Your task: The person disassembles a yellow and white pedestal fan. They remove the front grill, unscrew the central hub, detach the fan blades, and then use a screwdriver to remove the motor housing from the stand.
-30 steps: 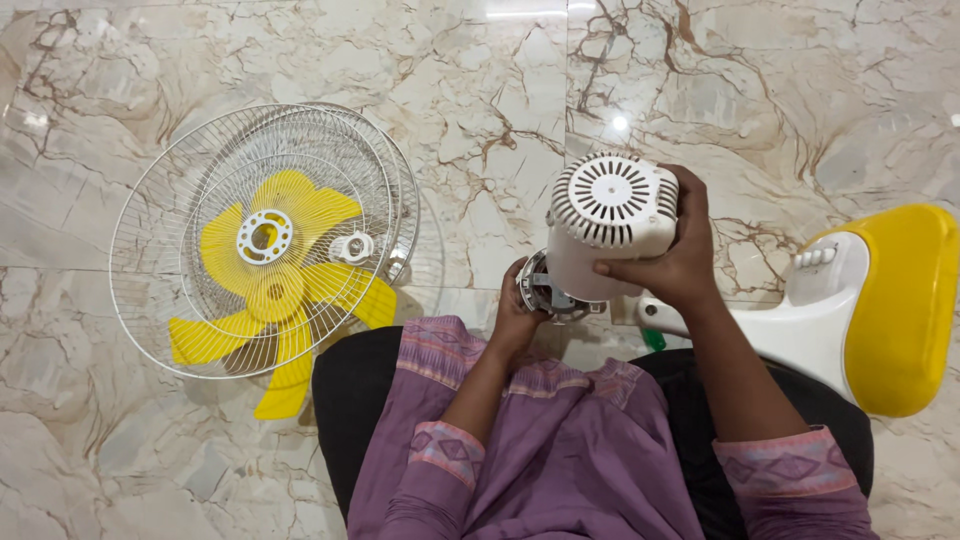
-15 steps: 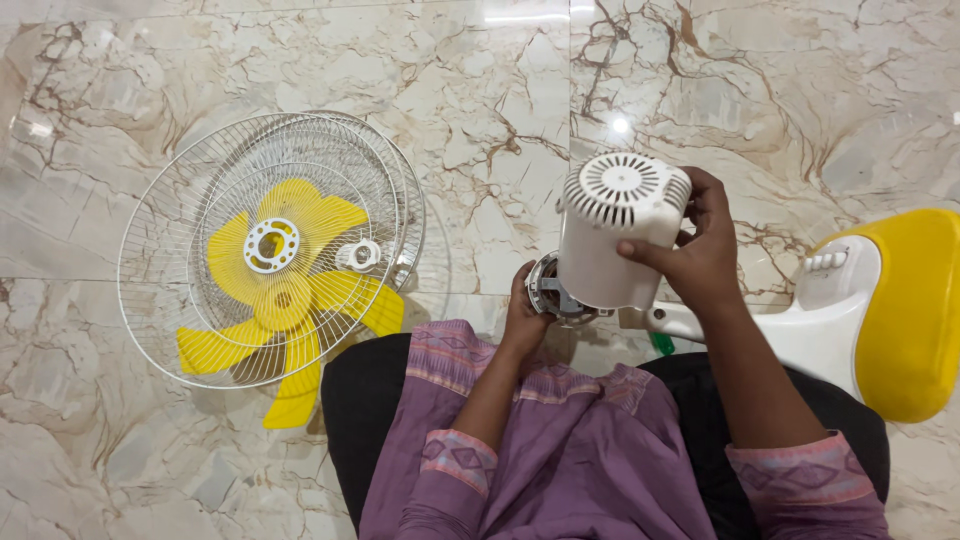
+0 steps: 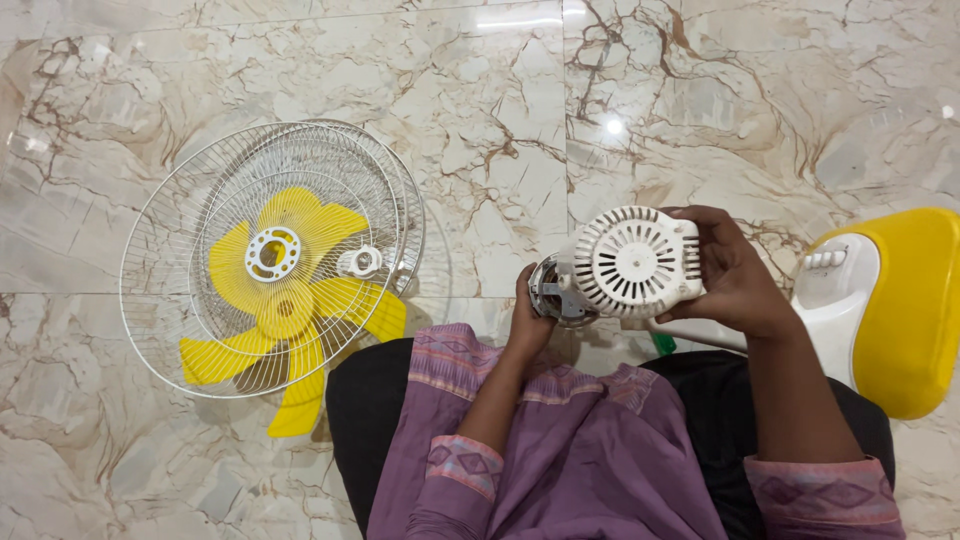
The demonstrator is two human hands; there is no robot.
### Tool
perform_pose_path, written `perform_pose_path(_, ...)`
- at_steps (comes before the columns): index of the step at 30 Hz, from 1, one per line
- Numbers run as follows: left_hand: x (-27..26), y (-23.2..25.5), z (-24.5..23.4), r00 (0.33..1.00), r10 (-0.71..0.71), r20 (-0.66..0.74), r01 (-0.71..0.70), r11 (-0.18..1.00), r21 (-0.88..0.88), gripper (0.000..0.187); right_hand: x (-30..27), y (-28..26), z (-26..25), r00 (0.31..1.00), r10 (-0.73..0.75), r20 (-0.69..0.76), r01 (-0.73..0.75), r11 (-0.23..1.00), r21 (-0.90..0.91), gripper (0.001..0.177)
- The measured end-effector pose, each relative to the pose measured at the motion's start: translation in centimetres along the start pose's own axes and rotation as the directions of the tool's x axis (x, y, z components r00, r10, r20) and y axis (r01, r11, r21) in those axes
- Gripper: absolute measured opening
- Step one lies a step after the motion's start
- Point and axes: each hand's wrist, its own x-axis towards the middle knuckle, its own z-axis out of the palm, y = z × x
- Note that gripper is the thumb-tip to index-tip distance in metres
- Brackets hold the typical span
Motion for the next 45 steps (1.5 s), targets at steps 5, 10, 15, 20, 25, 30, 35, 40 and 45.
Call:
perform_pose_path(5,-0.2,0.5,0.1,0.999,-0.039,-0.014,0.040,0.998,0.053,0.093,0.2,-0.1,1.7,0.998,-0.059,0.035,0.061,0.997,-0.053,0.107)
perform_pose_path(10,-0.3,0.5,0.3,0.998,-0.065,-0.006,0.065,0.997,0.052,0.096,0.8,-0.3,4.0,0.997,-0.038,-0.072,0.026,0.987,-0.161,0.108)
perform_pose_path(15,-0.2,0.5,0.2,0.998,0.069,-0.010,-0.063,0.961,0.269,0.078,0.7,-2.2,6.3,0.990,-0.125,-0.066,0.088,0.912,-0.401,0.105)
perform_pose_path(20,1.6,2.1,1.3,0.979,-0.125,0.164,0.118,0.992,0.051,0.069,0.0,-3.2,8.9,0.942,-0.309,0.133,0.314,0.667,-0.676,0.099)
perform_pose_path(25,3.0,5.8,2.6,0.825,-0.377,0.421,0.543,0.738,-0.401,0.063,-0.8,-1.6,11.5,0.889,-0.380,0.255,0.425,0.481,-0.767,0.096)
perform_pose_path(30,3.4,9.0,3.4,0.703,-0.424,0.571,0.711,0.397,-0.580,0.061,-3.3,0.6,14.1,0.819,-0.385,0.426,0.512,0.152,-0.846,0.079)
perform_pose_path(35,2.8,9.6,1.4,0.651,-0.431,0.625,0.743,0.192,-0.642,0.065,-4.6,1.5,14.4,0.795,-0.418,0.439,0.540,0.157,-0.827,0.065)
perform_pose_path(40,-0.5,10.5,-4.2,0.713,-0.536,0.452,0.671,0.335,-0.662,0.073,-4.7,1.0,14.0,0.786,-0.398,0.473,0.566,0.158,-0.809,0.073)
perform_pose_path(45,-6.8,15.5,-6.5,0.782,-0.590,0.199,0.578,0.569,-0.585,0.078,-4.3,0.2,13.6,0.789,-0.352,0.503,0.590,0.208,-0.780,0.079)
